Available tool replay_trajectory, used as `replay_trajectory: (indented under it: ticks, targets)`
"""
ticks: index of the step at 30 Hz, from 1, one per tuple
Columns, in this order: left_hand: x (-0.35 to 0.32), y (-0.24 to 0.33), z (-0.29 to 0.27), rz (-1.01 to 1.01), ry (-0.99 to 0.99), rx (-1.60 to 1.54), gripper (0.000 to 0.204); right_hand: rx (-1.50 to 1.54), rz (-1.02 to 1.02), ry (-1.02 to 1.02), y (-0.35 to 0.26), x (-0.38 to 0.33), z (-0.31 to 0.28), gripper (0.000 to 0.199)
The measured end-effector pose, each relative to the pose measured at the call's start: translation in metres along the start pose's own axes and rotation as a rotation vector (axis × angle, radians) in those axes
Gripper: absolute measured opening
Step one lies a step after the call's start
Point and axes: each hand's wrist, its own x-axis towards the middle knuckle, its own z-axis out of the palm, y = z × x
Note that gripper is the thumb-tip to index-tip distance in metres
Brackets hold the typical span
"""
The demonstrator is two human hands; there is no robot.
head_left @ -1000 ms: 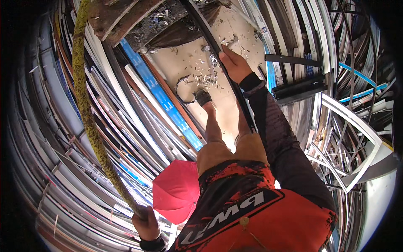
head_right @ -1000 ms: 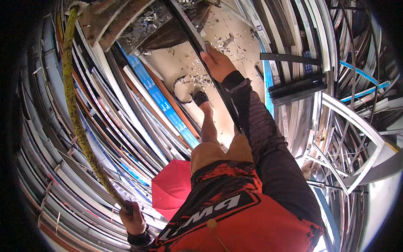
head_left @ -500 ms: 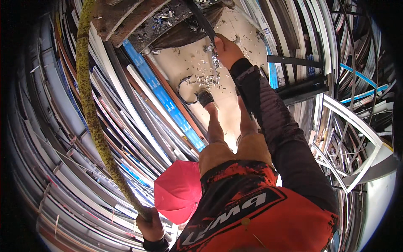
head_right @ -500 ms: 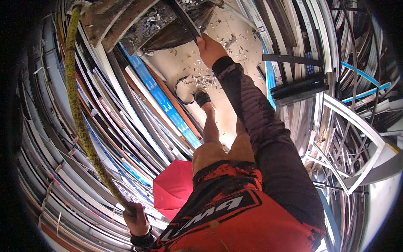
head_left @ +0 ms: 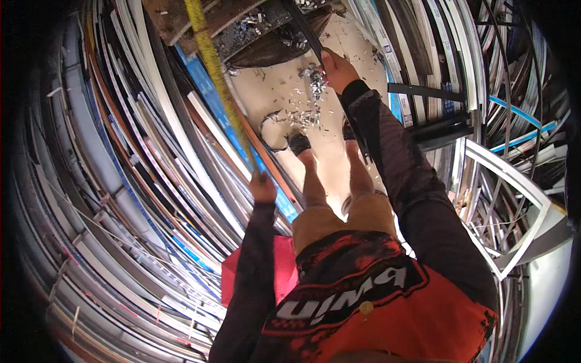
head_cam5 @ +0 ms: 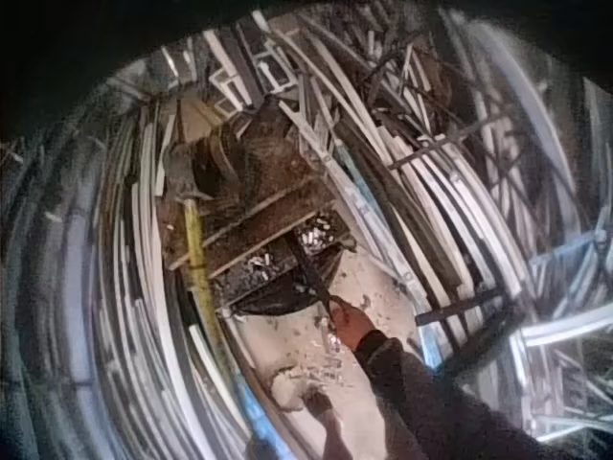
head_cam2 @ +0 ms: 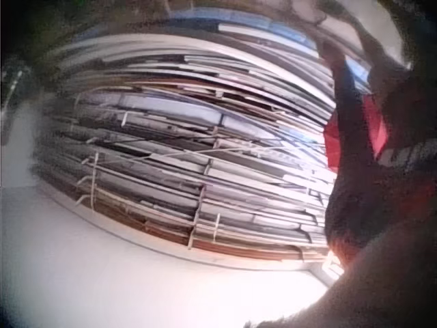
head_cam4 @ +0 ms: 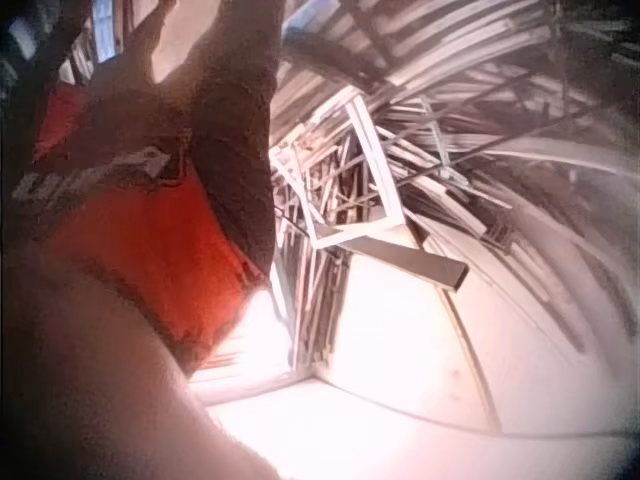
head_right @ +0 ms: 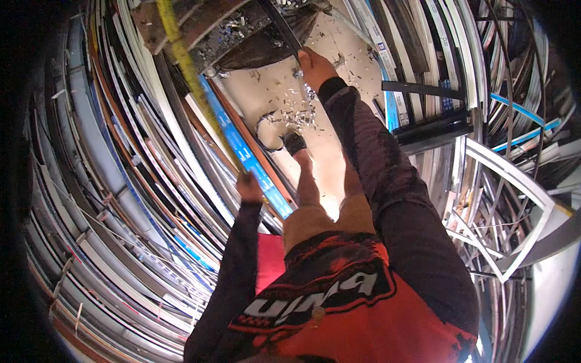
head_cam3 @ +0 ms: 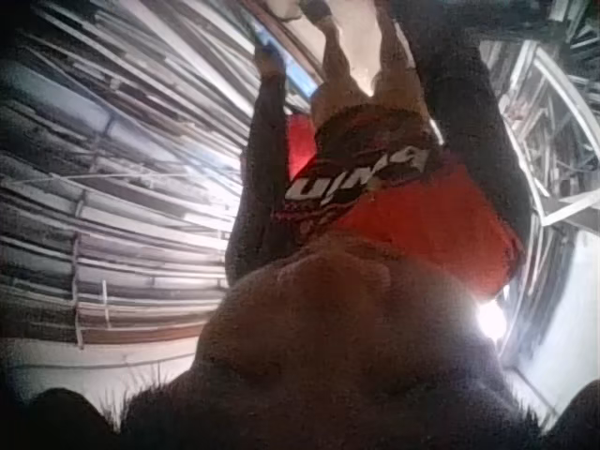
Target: The person organizes long metal profiles in a storage area by picking them up and placing them onto racks.
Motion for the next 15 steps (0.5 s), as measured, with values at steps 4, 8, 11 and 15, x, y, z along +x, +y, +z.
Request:
replay_trajectory:
  ticks: [4,8,11,15]
  targets:
    - [-0.042,0.074,0.0,0.06,0.021,0.095,0.023,-0.245,-0.006,0.165,0.045,0.007,-0.044,0.055]
    - [-0.123,0.129,-0.12,0.069,-0.094,0.178,0.018,-0.341,0.017,0.22,0.044,-0.005,-0.054,0.059]
    - [-0.159,0.232,-0.211,-0.041,-0.136,0.253,0.02,-0.372,0.019,0.203,0.04,0.0,-0.048,0.062]
    - [-0.165,0.262,-0.24,-0.064,-0.156,0.319,0.025,-0.34,-0.069,0.222,0.042,-0.002,-0.04,0.065]
